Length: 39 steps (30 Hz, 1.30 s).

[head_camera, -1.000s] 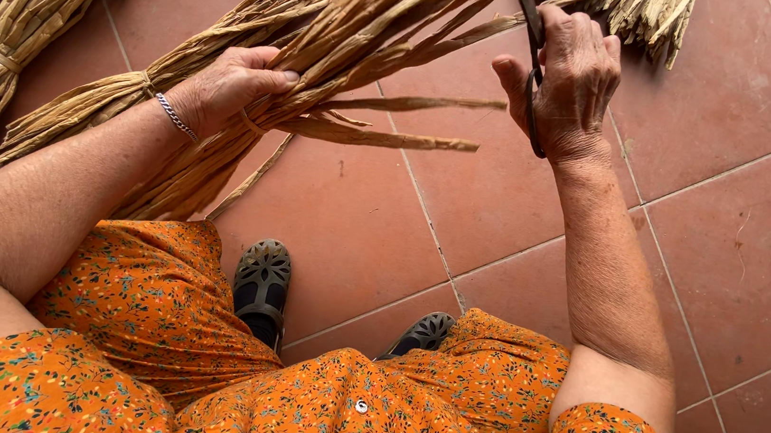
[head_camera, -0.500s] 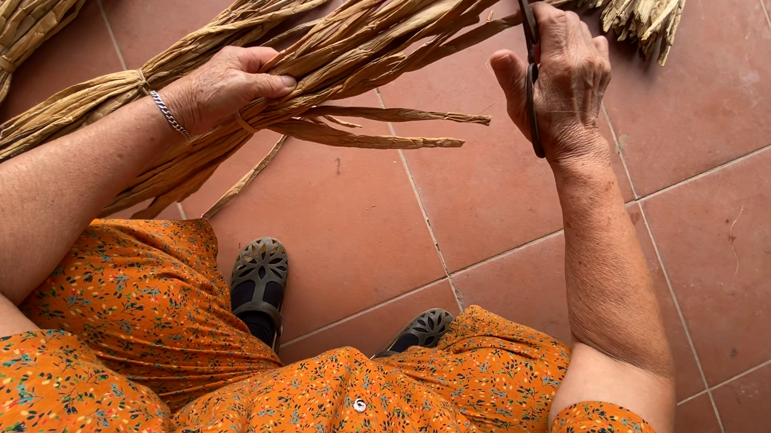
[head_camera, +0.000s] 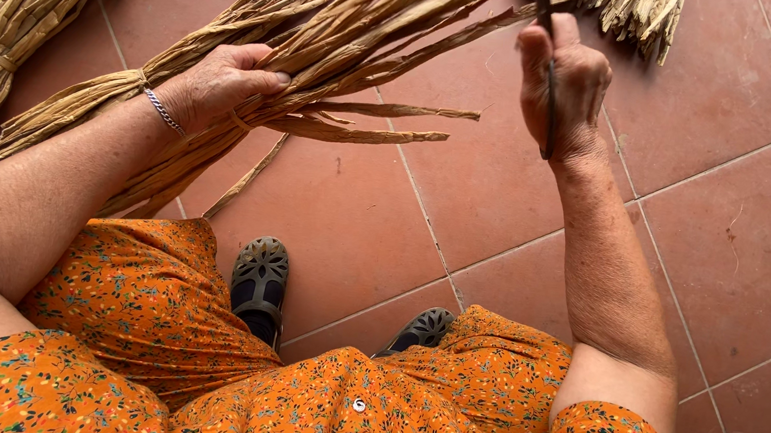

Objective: The person sits on a tiled floor and uses shears to trim the ends of dried plant bundles. They hold each bundle in one hand and cut the protruding ends with the other, then place the trimmed bundle aside.

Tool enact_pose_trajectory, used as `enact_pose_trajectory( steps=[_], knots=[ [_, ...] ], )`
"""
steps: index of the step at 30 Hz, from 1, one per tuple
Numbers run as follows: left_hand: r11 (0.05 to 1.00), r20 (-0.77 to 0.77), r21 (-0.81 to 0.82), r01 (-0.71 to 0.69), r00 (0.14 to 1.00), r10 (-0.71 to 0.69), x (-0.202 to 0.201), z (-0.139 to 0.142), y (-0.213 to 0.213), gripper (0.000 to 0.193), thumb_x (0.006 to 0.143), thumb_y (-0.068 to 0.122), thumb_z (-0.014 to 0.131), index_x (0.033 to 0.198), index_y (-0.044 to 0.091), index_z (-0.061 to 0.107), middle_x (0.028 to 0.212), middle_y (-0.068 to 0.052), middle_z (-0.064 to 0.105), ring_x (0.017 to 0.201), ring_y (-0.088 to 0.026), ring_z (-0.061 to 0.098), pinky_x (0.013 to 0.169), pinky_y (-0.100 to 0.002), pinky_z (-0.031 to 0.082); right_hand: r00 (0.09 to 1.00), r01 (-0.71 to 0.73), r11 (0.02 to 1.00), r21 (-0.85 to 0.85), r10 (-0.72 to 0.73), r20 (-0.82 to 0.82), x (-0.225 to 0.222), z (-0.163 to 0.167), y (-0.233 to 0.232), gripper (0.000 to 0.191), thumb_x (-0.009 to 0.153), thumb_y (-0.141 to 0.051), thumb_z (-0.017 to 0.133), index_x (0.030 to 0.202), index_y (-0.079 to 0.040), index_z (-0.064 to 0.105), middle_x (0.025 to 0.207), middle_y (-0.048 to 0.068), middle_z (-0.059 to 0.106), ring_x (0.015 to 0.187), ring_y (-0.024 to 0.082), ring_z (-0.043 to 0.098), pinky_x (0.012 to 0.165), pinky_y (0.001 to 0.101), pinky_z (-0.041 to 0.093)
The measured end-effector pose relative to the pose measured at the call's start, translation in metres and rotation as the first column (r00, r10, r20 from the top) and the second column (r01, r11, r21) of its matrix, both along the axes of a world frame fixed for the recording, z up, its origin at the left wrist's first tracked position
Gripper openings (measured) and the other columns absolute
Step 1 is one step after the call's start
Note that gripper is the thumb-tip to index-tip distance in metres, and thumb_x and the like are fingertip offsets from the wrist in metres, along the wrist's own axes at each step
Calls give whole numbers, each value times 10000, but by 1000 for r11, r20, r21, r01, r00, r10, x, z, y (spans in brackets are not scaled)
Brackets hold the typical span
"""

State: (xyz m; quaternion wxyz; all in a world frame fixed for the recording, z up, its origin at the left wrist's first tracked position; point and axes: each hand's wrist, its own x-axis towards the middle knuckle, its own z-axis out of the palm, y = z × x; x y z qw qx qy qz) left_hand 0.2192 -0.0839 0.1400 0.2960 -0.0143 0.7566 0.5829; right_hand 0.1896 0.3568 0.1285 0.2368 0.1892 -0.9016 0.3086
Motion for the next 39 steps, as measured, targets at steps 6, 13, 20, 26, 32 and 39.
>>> enact_pose_trajectory(
  steps=[6, 13, 20, 26, 32, 39],
  knots=[
    [998, 6, 20, 61, 998, -61, 3, 13, 0, 583, 862, 363, 738, 1326, 65, 550, 1166, -74, 665, 1010, -121, 653, 876, -305, 570, 985, 64, 995, -77, -51, 167, 11, 16, 4, 738, 1126, -726, 262, 1136, -91, 638, 713, -8, 559, 651, 53, 588, 550, 261, 499],
    [983, -258, -176, 59, 961, -104, 4, 15, 8, 810, 732, 265, 912, 1329, 25, 420, 1138, -112, 641, 981, -181, 663, 799, -329, 604, 965, -2, 952, -307, 82, 247, 15, 22, 0, 726, 1095, -763, 269, 1234, -116, 567, 801, -59, 533, 723, 53, 586, 583, 235, 528],
    [925, -252, 378, 41, 966, 60, 4, 3, 3, 557, 904, 127, 788, 1390, 41, 532, 1267, -43, 659, 1164, -159, 689, 1049, -317, 579, 953, -130, 919, -373, 219, 207, 44, 40, -11, 728, 1157, -720, 342, 1217, -31, 571, 765, -5, 549, 695, 58, 554, 602, 235, 449],
    [916, -258, 399, -47, 953, 161, -4, -4, 3, 424, 977, 98, 730, 1370, 68, 576, 1271, -45, 671, 1174, -172, 672, 1057, -364, 597, 823, -337, 856, -392, 470, 319, 57, 39, -42, 662, 1128, -632, 369, 1185, -12, 596, 713, -2, 537, 614, 83, 512, 539, 259, 413],
    [846, -200, 530, -61, 960, 195, -2, 5, 5, 387, 1014, 107, 699, 1371, 63, 556, 1284, -72, 672, 1146, -202, 694, 1030, -410, 626, 596, -328, 904, -276, 424, 682, 69, 22, -67, 740, 1039, -664, 359, 1160, 5, 651, 722, 7, 565, 674, 117, 569, 602, 310, 497],
    [826, -175, 559, -71, 964, 200, 4, 12, 7, 350, 1035, 157, 723, 1326, 47, 563, 1207, -104, 686, 1118, -223, 726, 1042, -403, 637, 555, -146, 935, -323, 348, 756, 76, 8, -102, 1033, 838, -896, 207, 1198, -27, 634, 735, 22, 571, 705, 134, 620, 638, 333, 549]
  ],
)
